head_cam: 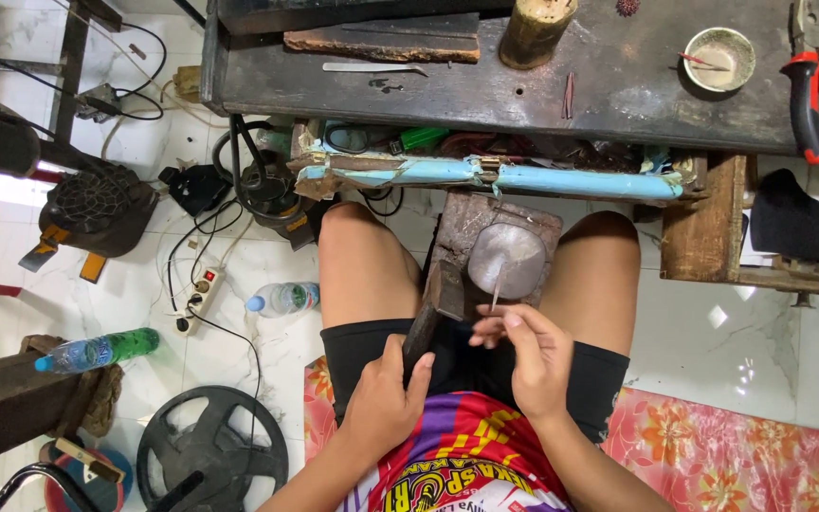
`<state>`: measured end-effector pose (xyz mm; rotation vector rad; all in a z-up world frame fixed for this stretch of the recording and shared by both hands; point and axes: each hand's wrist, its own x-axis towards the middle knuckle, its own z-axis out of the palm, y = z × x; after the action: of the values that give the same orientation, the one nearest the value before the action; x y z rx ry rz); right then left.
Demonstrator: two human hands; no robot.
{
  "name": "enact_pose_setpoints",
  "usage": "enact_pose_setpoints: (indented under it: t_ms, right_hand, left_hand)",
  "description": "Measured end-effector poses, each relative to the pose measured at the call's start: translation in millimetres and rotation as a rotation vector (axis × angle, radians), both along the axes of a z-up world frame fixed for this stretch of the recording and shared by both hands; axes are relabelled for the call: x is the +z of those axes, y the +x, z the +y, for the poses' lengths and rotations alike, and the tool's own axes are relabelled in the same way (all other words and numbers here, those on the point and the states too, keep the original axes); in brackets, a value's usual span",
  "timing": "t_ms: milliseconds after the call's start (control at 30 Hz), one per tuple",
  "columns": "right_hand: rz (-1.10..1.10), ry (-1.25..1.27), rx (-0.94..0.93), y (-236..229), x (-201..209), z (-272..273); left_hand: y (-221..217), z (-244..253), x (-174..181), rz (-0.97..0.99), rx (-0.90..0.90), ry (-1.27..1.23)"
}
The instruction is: Hammering a small piece of metal on an anvil to shape it as part of a jewelry making process.
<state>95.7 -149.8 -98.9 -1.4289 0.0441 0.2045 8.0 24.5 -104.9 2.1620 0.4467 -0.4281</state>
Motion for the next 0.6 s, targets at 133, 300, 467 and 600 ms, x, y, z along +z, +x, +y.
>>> enact_pose_setpoints:
  t_ms: [133,300,467,600]
  right_hand:
    - [-0.477,-0.412,-0.186,4.2,6.0,-5.7]
    - [-0.709,-0.623,-0.075,28.0,8.5,-9.8]
    - [-0.739,-0.553,-0.149,15.8,20.6,-2.7]
    - [-0.454,-0.342,-0.038,-0.2,46.7,10.8]
  left_hand:
    - [0.3,-0.2,4.0,0.011,-0.007,-0.018]
    - [4.0,0.4,12.1,0.025,-0.001,-0.017]
    - [7.5,7.5,44.1,0.059,0.041,-0.082]
    - [-0.1,5.5,70.2,-0.076,0.049,-0.044]
